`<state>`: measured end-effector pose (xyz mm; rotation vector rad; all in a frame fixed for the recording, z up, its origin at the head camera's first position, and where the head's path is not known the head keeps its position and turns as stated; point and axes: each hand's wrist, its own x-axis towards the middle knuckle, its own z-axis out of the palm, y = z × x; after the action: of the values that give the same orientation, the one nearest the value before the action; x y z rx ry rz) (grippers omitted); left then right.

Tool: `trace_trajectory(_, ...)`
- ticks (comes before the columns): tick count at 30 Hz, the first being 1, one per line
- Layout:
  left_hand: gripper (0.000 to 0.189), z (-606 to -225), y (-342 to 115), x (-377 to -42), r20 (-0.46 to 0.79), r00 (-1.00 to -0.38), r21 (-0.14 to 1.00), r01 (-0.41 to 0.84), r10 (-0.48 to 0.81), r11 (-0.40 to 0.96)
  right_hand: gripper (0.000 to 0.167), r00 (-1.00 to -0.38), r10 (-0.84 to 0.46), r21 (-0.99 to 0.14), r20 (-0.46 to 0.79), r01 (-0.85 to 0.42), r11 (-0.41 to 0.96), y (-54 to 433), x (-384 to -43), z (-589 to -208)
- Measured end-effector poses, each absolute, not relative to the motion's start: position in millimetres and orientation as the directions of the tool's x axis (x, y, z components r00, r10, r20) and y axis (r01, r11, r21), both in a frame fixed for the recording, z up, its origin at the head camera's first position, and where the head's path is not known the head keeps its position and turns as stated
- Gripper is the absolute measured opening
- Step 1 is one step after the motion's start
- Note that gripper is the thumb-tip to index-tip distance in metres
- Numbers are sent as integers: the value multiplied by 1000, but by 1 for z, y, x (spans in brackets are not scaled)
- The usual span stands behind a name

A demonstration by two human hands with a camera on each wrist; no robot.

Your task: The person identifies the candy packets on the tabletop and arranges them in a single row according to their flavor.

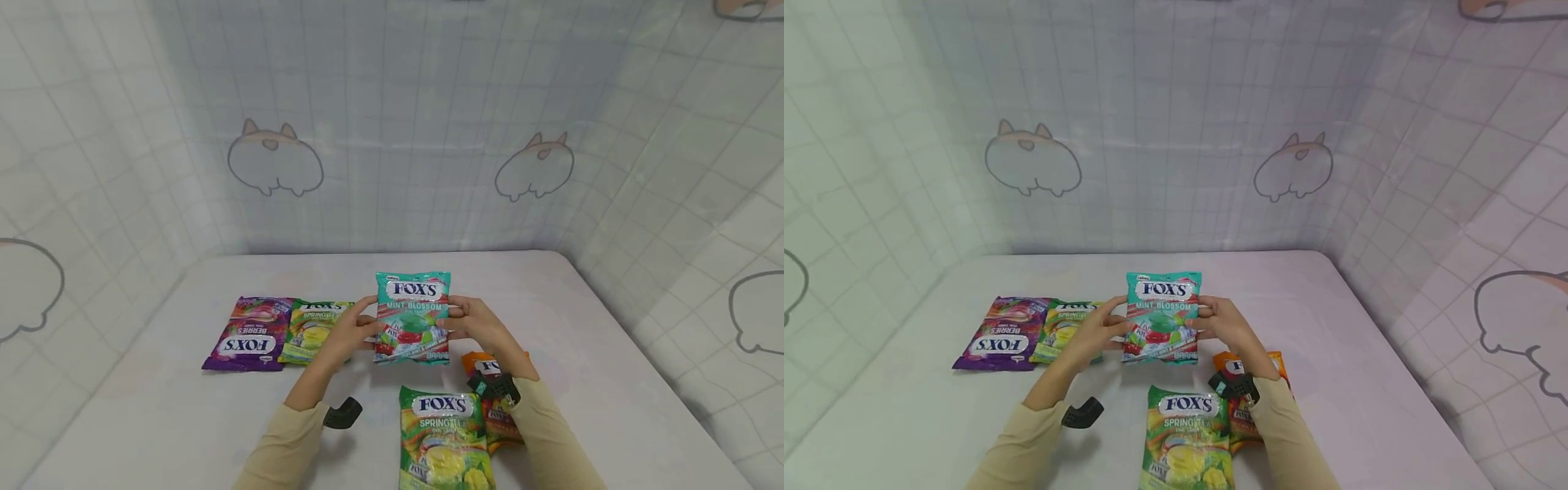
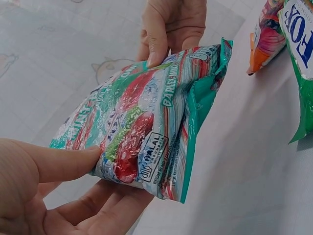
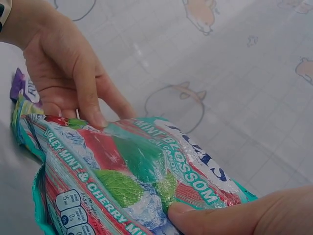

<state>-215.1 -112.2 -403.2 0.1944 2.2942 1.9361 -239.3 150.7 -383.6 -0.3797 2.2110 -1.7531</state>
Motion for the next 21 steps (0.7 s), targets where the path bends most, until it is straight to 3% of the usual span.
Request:
trace_trajectory(10,55,-399,-111,-215,-22,-984,982,11,174,189,56,-918,-389,-974,-68,-24,226,152,-238,-382)
trace_trajectory(21,48,-400,-121,-207,8,-990,971,41,139,235,53,-871,-485,-981,-77,-22,195,145,-238,-385)
